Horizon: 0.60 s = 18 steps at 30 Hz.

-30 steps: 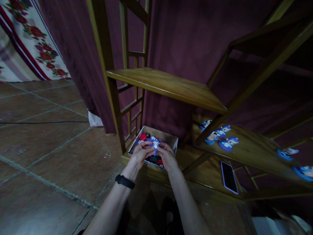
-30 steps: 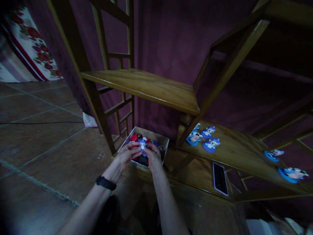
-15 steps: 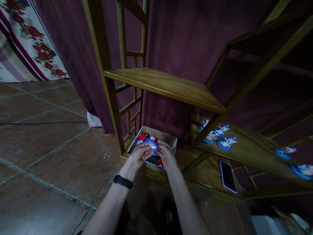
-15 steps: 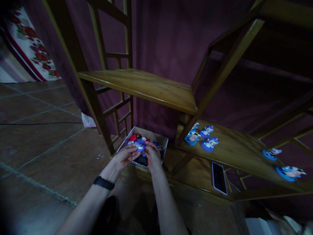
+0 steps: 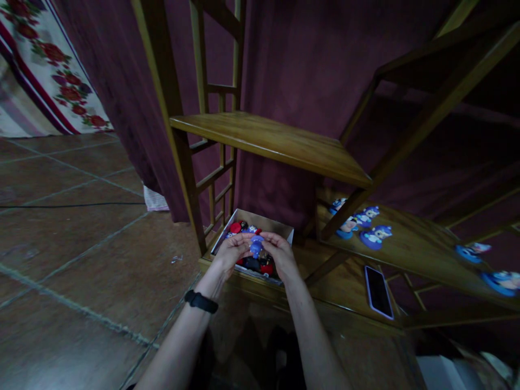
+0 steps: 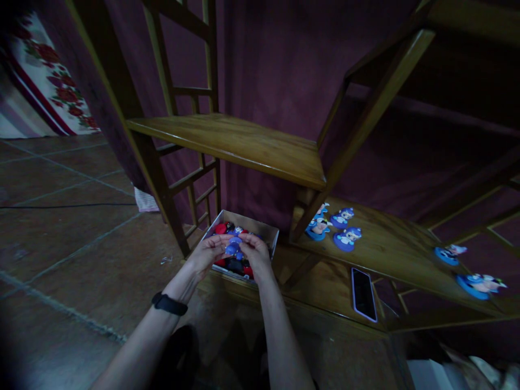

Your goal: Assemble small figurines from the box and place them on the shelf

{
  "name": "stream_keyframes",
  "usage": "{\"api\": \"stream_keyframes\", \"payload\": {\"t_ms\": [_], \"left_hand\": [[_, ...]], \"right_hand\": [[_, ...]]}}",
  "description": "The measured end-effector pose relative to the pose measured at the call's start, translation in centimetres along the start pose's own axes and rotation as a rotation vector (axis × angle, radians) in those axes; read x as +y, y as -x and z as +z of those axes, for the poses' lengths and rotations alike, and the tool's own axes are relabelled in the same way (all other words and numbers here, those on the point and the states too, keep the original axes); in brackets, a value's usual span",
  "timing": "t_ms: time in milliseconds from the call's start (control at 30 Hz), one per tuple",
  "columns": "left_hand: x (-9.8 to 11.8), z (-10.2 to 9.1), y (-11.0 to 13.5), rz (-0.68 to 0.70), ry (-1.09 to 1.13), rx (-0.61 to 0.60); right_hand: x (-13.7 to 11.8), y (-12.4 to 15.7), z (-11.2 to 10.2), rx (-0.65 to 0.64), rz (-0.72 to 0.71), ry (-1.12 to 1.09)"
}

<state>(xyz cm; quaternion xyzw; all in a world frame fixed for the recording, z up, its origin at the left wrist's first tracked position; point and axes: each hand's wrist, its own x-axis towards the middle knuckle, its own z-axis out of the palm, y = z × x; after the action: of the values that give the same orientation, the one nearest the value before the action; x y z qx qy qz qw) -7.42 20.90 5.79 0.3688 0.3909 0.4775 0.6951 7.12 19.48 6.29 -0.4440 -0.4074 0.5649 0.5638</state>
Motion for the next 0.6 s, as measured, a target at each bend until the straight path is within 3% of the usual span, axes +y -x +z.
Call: {"api": "stream_keyframes", "payload": {"t_ms": [200,600], "left_hand": [[0.9,0.0,0.5,0.044,-0.100,-0.078],[1.2,-0.2,0.6,0.105,-0.207,-0.135]], "right_hand": [[-0.8,0.1,-0.7,-0.120,-0.036,0.090],[-0.8,-0.1,-1.6,-0.230,-0.070,0.225]]}}
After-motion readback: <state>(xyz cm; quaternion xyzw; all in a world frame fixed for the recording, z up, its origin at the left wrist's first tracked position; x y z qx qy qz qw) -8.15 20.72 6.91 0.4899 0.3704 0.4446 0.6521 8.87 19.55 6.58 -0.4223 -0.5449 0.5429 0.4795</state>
